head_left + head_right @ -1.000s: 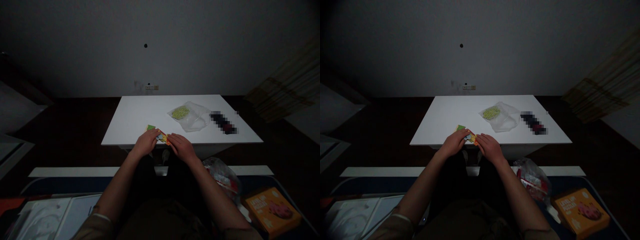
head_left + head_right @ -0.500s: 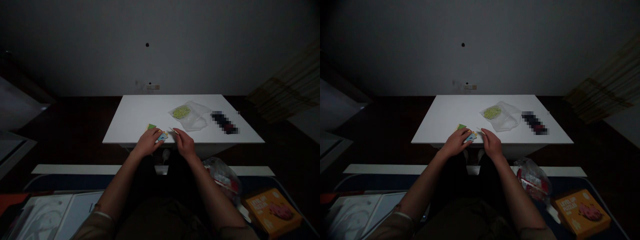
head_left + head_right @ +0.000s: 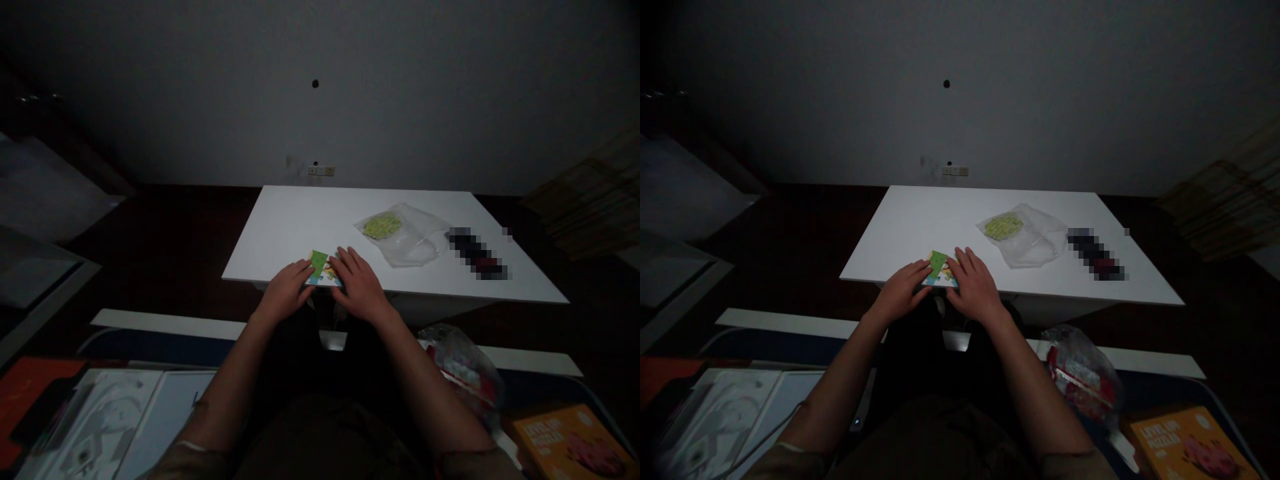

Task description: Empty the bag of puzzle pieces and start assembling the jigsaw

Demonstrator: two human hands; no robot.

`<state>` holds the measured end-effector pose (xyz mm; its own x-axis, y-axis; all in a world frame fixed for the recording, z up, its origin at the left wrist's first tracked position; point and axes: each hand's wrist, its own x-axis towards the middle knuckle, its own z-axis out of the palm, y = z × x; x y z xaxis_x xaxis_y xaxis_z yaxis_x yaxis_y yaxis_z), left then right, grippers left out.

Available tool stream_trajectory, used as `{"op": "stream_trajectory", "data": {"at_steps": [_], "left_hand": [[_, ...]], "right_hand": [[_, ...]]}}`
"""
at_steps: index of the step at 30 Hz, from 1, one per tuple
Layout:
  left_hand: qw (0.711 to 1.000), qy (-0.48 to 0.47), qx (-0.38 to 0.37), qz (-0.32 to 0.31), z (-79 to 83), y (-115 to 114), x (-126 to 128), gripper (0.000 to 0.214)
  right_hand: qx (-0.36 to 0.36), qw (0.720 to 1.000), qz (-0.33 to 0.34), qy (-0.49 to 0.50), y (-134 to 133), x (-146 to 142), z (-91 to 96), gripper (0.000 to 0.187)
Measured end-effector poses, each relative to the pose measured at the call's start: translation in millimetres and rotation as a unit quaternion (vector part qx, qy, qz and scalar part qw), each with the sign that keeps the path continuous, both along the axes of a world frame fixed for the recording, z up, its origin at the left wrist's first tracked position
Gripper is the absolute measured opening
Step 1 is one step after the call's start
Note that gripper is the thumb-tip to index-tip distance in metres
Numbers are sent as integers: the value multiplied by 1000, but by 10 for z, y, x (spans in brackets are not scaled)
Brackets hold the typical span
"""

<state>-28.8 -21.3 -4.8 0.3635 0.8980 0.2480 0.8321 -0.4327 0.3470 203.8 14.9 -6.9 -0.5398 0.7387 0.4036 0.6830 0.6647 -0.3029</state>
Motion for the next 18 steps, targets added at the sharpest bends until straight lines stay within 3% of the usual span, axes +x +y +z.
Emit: {"op": "stream_trajectory", "data": {"at_steps": [8,11,15,18], "left_hand": [[1000,-13,-5,11,62,-6,17,33],[997,-47,-17,56,75,43,10,33],[992,-79,8,102,41,165,51,35],[998,-41,15,49,2,230,144,35]], "right_hand": [[-15,998,59,-34,-6,48,-104,45],[-26,997,68,-9,-36,148,-163,42],[-61,990,23,125,-75,224,-219,38],[-87,950,-79,290,-94,216,-216,34]]}}
